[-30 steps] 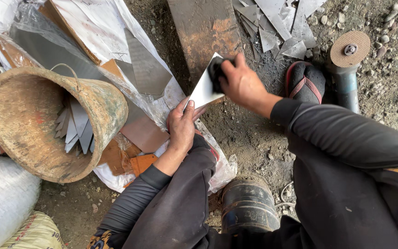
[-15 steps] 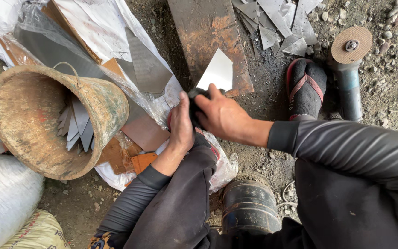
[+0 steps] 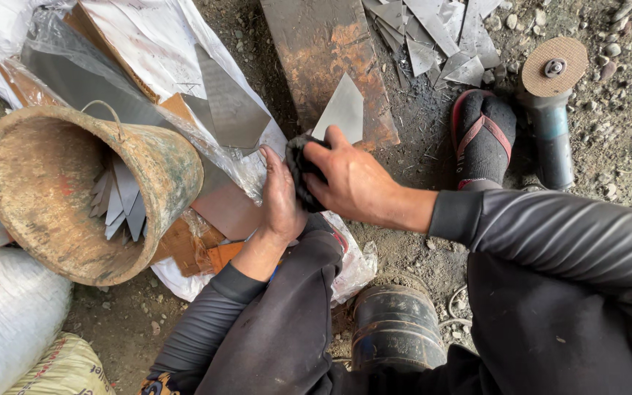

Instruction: The person sits on the ground and smooths the edges of small triangular tile pieces using a sanding block against a wooden board. They handle the tiles one at a time, sanding each edge before placing the finished pieces into a bucket.

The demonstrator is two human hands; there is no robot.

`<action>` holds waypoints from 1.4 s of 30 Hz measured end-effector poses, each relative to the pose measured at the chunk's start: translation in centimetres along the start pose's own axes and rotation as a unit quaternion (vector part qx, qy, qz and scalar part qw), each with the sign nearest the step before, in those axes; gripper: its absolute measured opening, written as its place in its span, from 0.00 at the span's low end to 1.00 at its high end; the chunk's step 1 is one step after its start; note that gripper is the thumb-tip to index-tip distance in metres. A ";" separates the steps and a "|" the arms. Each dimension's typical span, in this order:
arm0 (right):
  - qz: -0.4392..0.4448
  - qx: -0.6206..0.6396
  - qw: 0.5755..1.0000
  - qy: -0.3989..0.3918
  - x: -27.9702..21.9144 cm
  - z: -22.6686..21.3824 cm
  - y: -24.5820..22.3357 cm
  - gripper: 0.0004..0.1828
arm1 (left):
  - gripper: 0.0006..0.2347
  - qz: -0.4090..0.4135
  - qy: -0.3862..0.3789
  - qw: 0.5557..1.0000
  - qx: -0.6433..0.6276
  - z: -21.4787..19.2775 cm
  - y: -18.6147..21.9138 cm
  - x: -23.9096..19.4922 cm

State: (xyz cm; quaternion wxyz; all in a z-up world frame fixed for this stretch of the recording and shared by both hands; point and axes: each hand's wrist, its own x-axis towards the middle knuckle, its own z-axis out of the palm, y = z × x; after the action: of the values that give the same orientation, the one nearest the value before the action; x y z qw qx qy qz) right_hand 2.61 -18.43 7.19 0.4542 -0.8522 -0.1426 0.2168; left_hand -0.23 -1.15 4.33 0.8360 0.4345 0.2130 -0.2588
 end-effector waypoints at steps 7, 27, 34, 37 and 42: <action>0.046 -0.003 0.996 0.073 3.4 -0.1 4.5 0.15 | 0.39 0.048 -0.095 0.993 0.052 0.0 -0.2 0.0; -0.025 -0.118 0.984 0.127 4.4 0.0 8.6 0.14 | 0.19 0.058 0.030 0.986 0.153 -2.3 -2.6 1.8; 0.008 -0.253 0.967 -0.011 2.3 -0.8 10.7 0.13 | 0.18 0.049 0.048 0.976 0.207 -2.8 -3.1 2.2; 0.016 -0.273 0.958 -0.084 0.9 0.0 9.6 0.13 | 0.18 0.060 0.063 0.974 0.211 -3.2 -3.6 2.2; -0.052 -0.302 0.943 -0.127 -0.1 0.6 9.0 0.15 | 0.17 -0.006 0.123 0.968 0.220 -3.7 -3.1 2.6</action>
State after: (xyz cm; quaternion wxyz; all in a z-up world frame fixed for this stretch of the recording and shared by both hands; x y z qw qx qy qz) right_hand 2.64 -23.03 -0.62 0.1641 -0.9061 -0.3023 0.2462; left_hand -0.64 -0.20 -1.05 0.6857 0.6348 0.2549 -0.2488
